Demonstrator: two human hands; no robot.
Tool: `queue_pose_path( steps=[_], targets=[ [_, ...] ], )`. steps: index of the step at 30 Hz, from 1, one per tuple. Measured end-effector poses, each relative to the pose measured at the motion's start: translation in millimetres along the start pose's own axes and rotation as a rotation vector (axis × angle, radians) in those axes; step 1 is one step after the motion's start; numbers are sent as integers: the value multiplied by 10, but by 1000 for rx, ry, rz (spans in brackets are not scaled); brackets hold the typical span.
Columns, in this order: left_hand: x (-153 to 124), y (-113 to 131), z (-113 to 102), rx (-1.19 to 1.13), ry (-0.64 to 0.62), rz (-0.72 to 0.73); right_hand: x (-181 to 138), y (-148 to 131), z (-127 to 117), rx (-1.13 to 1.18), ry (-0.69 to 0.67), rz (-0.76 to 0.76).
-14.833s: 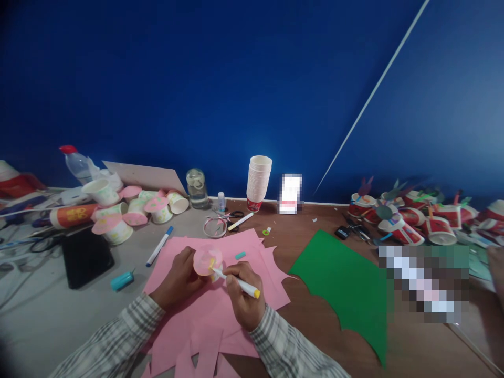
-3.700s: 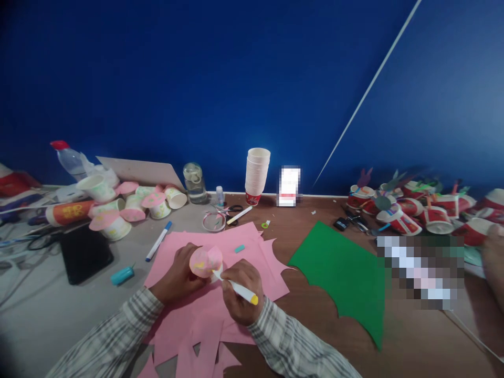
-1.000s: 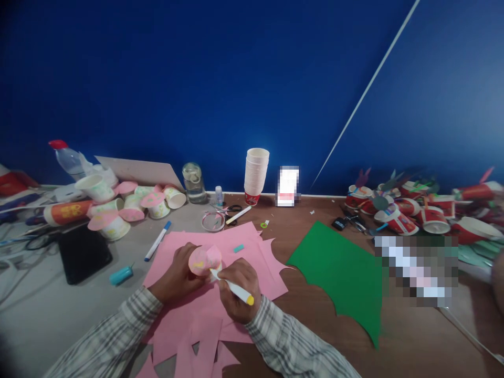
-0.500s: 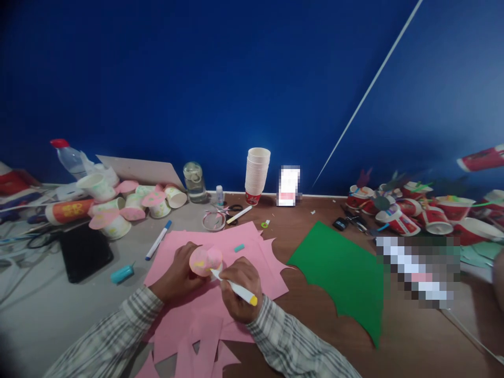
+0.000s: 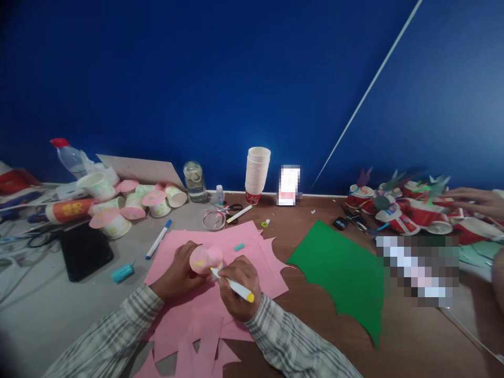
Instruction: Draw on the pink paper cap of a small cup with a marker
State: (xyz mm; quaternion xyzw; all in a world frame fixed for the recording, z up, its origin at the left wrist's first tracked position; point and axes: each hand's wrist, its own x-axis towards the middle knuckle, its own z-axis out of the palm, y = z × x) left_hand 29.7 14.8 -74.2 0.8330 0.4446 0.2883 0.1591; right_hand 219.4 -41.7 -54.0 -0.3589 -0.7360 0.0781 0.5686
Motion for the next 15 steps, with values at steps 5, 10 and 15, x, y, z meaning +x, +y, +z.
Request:
queue_pose_path(
  steps=[5, 10, 15],
  targets=[
    [-2, -26, 11, 1, -18, -13, -7, 9, 2, 24, 9, -6],
    [-1, -24, 4, -4, -27, -24, 7, 3, 2, -8, 5, -11],
    [-3, -34, 13, 10, -23, -3, 20, -17, 0, 37, -5, -27]
  ],
)
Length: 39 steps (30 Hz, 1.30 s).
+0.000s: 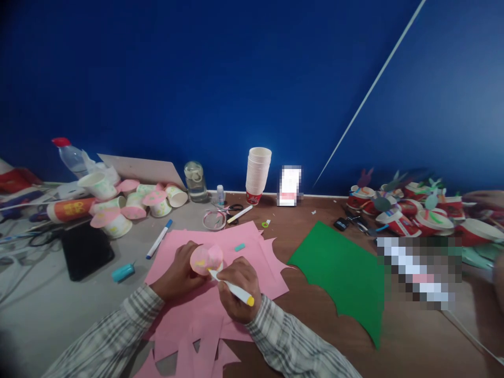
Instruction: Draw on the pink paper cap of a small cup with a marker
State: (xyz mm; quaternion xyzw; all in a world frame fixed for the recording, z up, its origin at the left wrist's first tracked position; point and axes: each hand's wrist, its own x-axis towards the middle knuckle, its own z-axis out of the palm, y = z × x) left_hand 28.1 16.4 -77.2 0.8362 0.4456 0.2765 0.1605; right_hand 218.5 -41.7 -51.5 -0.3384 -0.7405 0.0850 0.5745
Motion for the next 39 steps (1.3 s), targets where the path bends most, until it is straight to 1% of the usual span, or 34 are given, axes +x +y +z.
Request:
queue_pose_path(
  steps=[2, 6, 10, 16, 26, 32, 39],
  targets=[
    [-2, -9, 5, 4, -2, -2, 5, -1, 3, -18, -5, -3],
    [-2, -23, 7, 7, -3, -1, -6, 7, -5, -51, 31, 0],
    [2, -12, -7, -2, -4, -2, -35, 13, -21, -40, 33, 20],
    [3, 24, -24, -21, 2, 11, -28, 18, -31, -1, 83, 59],
    [6, 5, -82, -39, -73, -84, -23, 14, -23, -7, 95, 87],
    [16, 35, -41, -25, -26, -133, -38, 2, 2, -23, 47, 63],
    [19, 89, -16, -20, 9, -142, -30, 12, 13, -33, 61, 35]
  ],
)
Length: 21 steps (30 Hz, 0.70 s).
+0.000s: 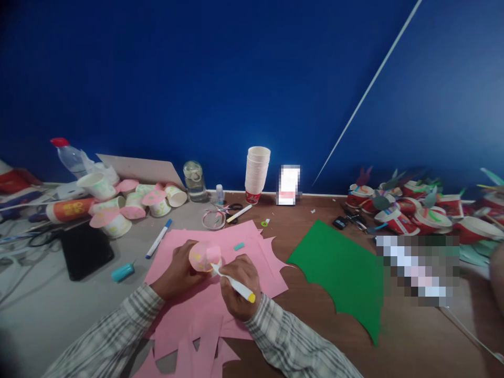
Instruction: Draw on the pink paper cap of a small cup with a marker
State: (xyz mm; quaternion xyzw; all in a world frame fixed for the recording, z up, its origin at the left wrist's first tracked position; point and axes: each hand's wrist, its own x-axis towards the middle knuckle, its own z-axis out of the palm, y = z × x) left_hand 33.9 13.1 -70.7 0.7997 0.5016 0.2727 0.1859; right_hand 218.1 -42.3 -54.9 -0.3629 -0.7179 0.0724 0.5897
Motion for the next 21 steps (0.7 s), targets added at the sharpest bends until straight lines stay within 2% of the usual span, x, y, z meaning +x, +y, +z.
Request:
queue_pose_path(
  steps=[6, 12, 17, 21],
  targets=[
    [-4, -59, 38, 12, 28, -2, -11, -17, 29, -3, -15, 13],
    [-6, -103, 55, 49, 40, 39, -17, -45, 22, 1, -75, -44],
    [-6, -83, 49, 38, 30, 10, -28, -24, 26, -15, -22, -19],
    [-6, -65, 43, 43, 40, 17, -40, -25, 35, -10, -78, -37]
  ],
)
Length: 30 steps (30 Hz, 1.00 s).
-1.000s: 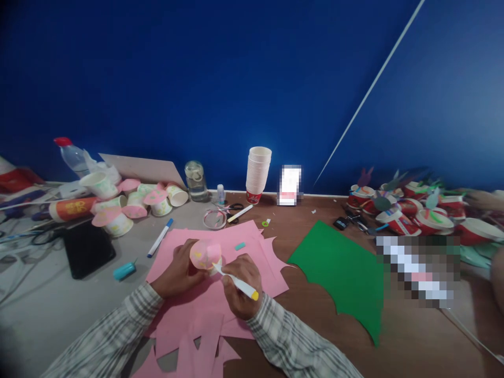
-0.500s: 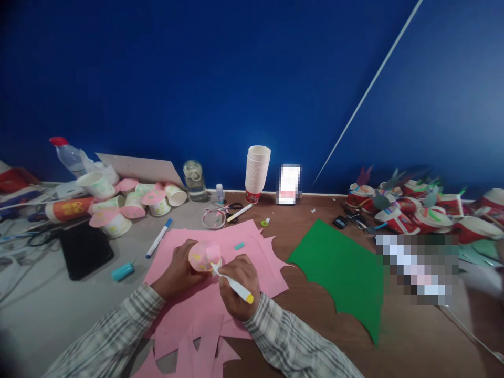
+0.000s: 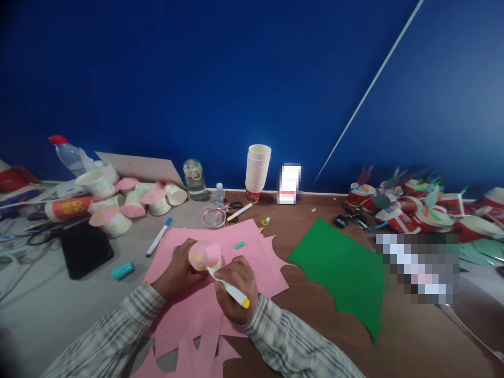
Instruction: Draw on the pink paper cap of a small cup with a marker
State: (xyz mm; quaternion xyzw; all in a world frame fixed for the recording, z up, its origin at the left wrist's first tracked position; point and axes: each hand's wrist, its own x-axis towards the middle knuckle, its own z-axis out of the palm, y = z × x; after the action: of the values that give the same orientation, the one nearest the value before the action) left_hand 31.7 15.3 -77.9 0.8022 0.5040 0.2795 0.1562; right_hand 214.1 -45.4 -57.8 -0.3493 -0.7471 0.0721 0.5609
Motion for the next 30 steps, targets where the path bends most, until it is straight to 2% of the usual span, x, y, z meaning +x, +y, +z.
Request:
queue_pose_path(
  steps=[7, 12, 17, 22, 27, 30],
  targets=[
    [7, 21, -13, -11, -17, -22, 9, 4, -4, -22, 62, 24],
    [10, 16, -9, -17, -28, -11, -2, 16, 1, -15, 22, 8],
    [8, 6, 3, -25, -22, -22, -14, 38, 0, -22, 73, 26],
    [10, 3, 4, -9, -24, -14, -8, 21, -6, -2, 3, 8],
    [7, 16, -5, -29, -22, -22, 0, 21, -4, -19, 73, 33],
    [5, 20, -9, -22, -16, -18, 1, 4, 2, -8, 33, 28]
  ],
)
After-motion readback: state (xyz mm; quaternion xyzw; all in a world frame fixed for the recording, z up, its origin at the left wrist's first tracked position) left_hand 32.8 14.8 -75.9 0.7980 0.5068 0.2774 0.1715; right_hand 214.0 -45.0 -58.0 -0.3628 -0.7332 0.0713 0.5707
